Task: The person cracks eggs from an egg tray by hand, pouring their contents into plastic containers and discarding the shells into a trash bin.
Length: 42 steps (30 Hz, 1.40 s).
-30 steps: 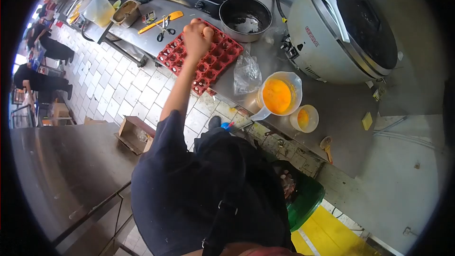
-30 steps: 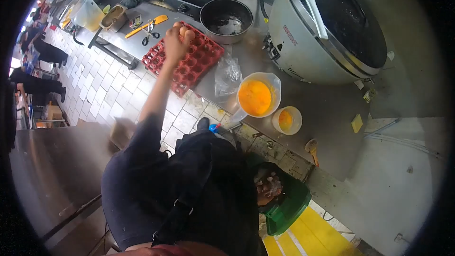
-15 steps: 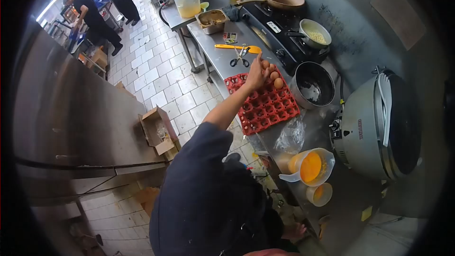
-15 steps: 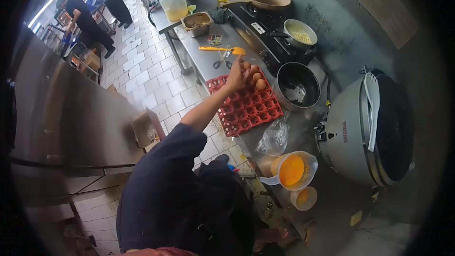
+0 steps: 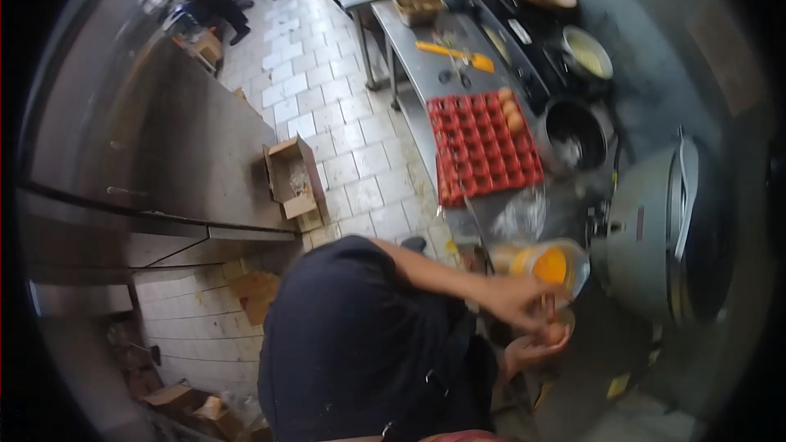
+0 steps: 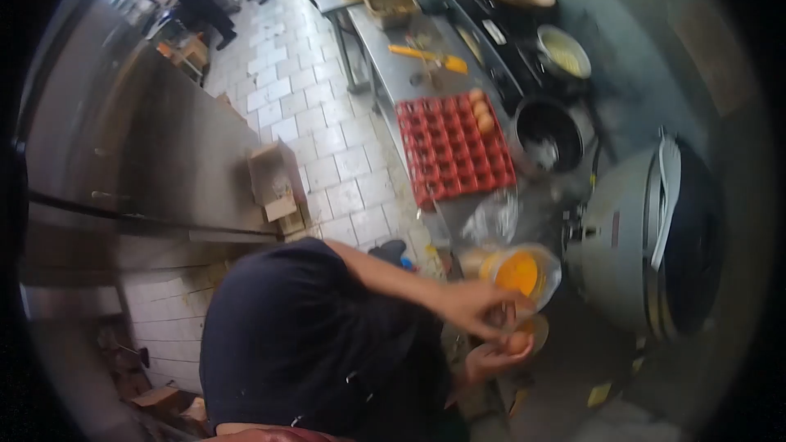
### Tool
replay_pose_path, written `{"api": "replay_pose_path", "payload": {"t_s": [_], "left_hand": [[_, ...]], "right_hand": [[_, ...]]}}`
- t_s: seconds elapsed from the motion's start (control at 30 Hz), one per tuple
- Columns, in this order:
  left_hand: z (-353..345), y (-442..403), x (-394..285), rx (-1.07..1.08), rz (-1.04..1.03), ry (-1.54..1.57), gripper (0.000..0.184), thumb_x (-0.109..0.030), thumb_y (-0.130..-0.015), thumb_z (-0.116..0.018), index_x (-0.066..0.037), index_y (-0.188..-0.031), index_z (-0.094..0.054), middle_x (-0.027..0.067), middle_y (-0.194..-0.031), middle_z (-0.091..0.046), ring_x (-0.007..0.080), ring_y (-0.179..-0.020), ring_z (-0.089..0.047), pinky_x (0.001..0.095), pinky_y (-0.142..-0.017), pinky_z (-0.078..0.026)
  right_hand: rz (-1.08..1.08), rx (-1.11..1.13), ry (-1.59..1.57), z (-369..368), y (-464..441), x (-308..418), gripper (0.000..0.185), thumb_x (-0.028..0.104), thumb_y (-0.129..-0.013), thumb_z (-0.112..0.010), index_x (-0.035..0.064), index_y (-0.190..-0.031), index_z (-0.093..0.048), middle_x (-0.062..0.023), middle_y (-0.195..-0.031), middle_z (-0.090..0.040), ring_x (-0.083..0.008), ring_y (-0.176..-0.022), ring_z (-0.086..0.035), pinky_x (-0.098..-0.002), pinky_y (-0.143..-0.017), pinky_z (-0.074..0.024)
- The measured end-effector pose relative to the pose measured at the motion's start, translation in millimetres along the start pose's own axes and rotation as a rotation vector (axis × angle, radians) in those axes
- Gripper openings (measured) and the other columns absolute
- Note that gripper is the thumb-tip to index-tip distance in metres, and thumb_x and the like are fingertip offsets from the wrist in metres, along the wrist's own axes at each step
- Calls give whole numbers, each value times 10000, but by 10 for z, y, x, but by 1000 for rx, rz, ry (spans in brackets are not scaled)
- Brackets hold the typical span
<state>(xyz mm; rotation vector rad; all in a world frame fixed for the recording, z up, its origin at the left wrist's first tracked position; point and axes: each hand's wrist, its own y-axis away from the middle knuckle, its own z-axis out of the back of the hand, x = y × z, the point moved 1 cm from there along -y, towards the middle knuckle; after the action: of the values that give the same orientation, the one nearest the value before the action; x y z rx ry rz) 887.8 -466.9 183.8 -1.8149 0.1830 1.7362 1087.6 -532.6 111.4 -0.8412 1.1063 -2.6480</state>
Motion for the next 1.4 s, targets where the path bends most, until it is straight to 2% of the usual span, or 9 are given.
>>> {"api": "replay_pose_path", "payload": {"t_s": [0.13,0.23,0.47,0.53,0.63,0.77,0.83,1.07,1.4], "left_hand": [[79,0,22,-52,9,-2,346,-219,-899,-694,-4,-1152,-597,58,-826,-722,146,-730,-713,291,-639,-559],[117,24,28,-103,110,-145,245,-189,-916,-689,-21,-1091,-653,60,-797,-700,129,-729,-689,289,-673,-543],[-248,-119,-143,82,142,-152,266,-238,-936,-666,-38,-1111,-655,85,-804,-703,175,-720,-697,302,-681,-542],[-376,-208,-151,110,48,-347,288,-271,-936,-657,-51,-1121,-656,112,-799,-704,239,-723,-707,338,-686,-552],[-688,-508,35,362,-115,-681,431,-366,-932,-626,-94,-1262,-571,164,-916,-689,322,-760,-694,412,-663,-548],[-1142,-1083,516,592,-611,-830,547,-419,-909,-608,-71,-1301,-451,202,-1001,-661,381,-779,-669,460,-633,-542],[-1250,-1352,689,611,-693,-788,532,-404,-903,-614,-56,-1268,-447,203,-961,-669,390,-770,-666,469,-629,-542],[-1265,-1661,773,809,-591,-795,477,-272,-868,-547,-1,-1233,-405,237,-811,-655,446,-722,-645,526,-645,-530],[-1218,-1747,1050,983,-445,-831,442,-321,-918,-536,-4,-1203,-418,248,-943,-638,458,-857,-634,538,-764,-515]], "right_hand": [[-408,-244,301,379,539,-721,428,132,-1032,-493,-43,-1404,-372,-241,-1372,-452,-376,-1197,-533,-457,-1021,-443],[-276,-377,355,352,1147,-1324,400,113,-1026,-507,-48,-1380,-416,-229,-1298,-507,-369,-1086,-577,-455,-971,-472],[-379,35,601,247,1316,-1373,314,156,-1032,-498,-2,-1299,-547,-199,-1069,-583,-339,-956,-597,-410,-853,-487],[-232,-222,424,322,1186,-1364,365,295,-1027,-502,51,-1289,-573,-129,-1000,-581,-280,-888,-585,-366,-751,-479],[-928,-396,-532,373,842,-1283,510,459,-1018,-415,113,-1379,-516,-31,-933,-565,-121,-731,-491,-252,-579,-385],[-1098,-195,-892,464,-153,-962,788,743,-963,-256,150,-1425,-493,43,-842,-591,-29,-541,-409,-192,-433,-262],[-952,-92,-755,405,-374,-1016,826,759,-954,-231,124,-1339,-591,-20,-992,-655,-83,-783,-573,-208,-605,-428],[-1100,13,-613,363,-615,-1131,806,671,-1007,-236,14,-1173,-674,-96,-1024,-681,-204,-972,-627,-335,-879,-486],[-692,225,250,301,-434,-1364,717,619,-996,-345,4,-985,-715,-251,-869,-706,-416,-848,-691,-485,-763,-532]]}}
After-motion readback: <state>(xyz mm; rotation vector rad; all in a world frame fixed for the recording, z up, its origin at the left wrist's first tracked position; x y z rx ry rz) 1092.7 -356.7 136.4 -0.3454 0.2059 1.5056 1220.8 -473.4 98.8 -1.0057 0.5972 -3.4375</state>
